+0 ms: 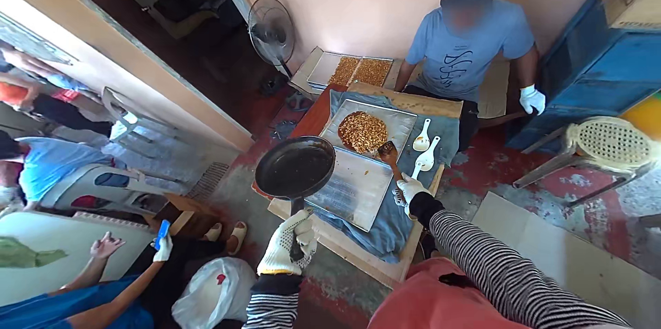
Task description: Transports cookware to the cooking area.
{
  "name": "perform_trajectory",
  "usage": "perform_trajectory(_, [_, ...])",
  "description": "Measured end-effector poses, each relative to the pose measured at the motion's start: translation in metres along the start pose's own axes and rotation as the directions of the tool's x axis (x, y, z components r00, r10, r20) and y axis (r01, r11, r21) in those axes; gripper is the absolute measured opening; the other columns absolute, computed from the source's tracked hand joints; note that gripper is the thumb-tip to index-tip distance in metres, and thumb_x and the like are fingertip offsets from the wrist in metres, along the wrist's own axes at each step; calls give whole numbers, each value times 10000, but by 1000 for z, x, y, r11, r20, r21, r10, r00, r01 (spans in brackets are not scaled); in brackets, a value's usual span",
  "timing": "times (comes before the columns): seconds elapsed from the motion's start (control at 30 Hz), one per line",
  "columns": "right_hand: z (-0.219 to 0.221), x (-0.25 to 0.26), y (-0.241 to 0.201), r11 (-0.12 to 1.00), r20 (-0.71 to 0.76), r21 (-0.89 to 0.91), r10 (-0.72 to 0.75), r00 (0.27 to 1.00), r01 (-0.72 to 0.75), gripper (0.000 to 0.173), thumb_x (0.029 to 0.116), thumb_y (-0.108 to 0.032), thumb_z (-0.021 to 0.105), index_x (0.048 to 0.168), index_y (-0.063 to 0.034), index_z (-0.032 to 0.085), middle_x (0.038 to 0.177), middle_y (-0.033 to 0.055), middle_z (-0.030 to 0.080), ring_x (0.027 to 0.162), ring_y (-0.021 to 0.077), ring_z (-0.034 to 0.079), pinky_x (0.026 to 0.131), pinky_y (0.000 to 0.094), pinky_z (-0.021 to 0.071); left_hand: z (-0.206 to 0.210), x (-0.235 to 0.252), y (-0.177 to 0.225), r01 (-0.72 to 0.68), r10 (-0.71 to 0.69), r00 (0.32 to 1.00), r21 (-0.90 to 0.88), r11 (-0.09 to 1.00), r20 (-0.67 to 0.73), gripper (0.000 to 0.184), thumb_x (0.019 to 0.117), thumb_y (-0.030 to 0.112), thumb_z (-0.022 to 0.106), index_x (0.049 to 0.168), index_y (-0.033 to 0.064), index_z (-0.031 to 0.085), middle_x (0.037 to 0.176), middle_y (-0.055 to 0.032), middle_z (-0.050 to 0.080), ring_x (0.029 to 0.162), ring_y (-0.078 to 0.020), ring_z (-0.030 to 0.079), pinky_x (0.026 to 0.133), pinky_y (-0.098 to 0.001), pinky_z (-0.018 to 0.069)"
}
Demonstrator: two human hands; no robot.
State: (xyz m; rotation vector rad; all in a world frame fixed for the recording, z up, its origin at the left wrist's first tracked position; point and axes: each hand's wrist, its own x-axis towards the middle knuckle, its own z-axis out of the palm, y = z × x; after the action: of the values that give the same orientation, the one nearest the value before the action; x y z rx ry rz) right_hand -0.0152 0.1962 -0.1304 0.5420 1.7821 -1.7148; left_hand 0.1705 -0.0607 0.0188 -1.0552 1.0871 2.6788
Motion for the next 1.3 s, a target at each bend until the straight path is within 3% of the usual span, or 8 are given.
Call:
perform_trajectory(0.27, [32, 18, 32, 967, -126, -256, -28, 992, -6, 714, 1090, -126, 445, 1677, -287, 72, 1287, 247, 596, 948, 348, 682, 781, 522, 590, -1, -7, -15, -12, 13, 998, 12, 1000, -66, 245, 1093, 226, 383, 940, 110, 535, 490, 58, 344, 339, -46, 371, 325, -206, 382])
perform_trajectory(0.33, [44, 0, 25, 921, -215, -389, -72, 974, -17, 667, 1085, -94, 472, 1670, -200, 170, 1438, 282, 530, 1184, 375, 628, 965, 547, 522, -3, -9, -17, -3, 3, 997, 4, 1000, -78, 261, 1095, 231, 373, 928, 111, 533, 492, 55, 349, 343, -52, 383, 329, -209, 389])
perform_trajectory(0.37, [47, -1, 24, 892, -239, -451, -96, 966, -23, 650, 1080, -83, 471, 1664, -167, 198, 1566, 268, 434, 1399, 366, 509, 1144, 528, 420, -4, -10, -18, -8, 8, 996, 5, 1000, -87, 258, 1098, 227, 371, 931, 110, 530, 493, 53, 355, 343, -51, 387, 328, -206, 391])
perform_trajectory(0.4, [47, 1, 26, 865, -246, -500, -103, 964, -35, 616, 1096, -98, 437, 1660, -153, 197, 1615, 264, 369, 1492, 363, 405, 1222, 514, 338, -6, -12, -20, -13, 14, 995, 10, 1000, -98, 255, 1099, 227, 377, 936, 108, 533, 496, 50, 358, 345, -52, 390, 328, -207, 393])
perform_trajectory(0.47, [44, 10, 38, 704, -215, -705, -101, 971, -83, 716, 1066, -69, 408, 1681, -239, 81, 1563, 264, 453, 1440, 385, 484, 1154, 541, 429, -8, -13, -22, -30, 32, 993, 18, 999, -117, 245, 1092, 211, 397, 917, 107, 533, 492, 50, 351, 346, -53, 377, 330, -209, 383])
perform_trajectory(0.57, [42, -4, 52, 575, -133, -816, -83, 988, -62, 814, 1040, -83, 414, 1671, -247, -73, 1452, 214, 587, 1269, 353, 644, 1042, 536, 524, -11, -13, -24, -34, 36, 992, 17, 999, -122, 236, 1088, 210, 411, 910, 108, 527, 487, 48, 348, 343, -56, 377, 327, -214, 383])
perform_trajectory(0.73, [43, -16, 69, 516, -67, -856, -60, 996, -27, 911, 1011, -84, 501, 1662, -272, -109, 1399, 195, 629, 1230, 352, 666, 1014, 542, 541, -12, -13, -22, 7, -5, 992, 14, 1000, -123, 241, 1088, 220, 405, 910, 107, 522, 486, 44, 351, 337, -57, 382, 319, -212, 383])
perform_trajectory(1.3, [21, -58, 104, 387, 53, -921, 31, 998, 37, 979, 979, -51, 539, 1658, -263, -133, 1416, 238, 597, 1236, 400, 650, 1023, 579, 526, -17, -12, -23, 8, -3, 992, 37, 999, -127, 207, 1091, 221, 414, 971, 97, 527, 500, 43, 356, 345, -54, 386, 325, -207, 387])
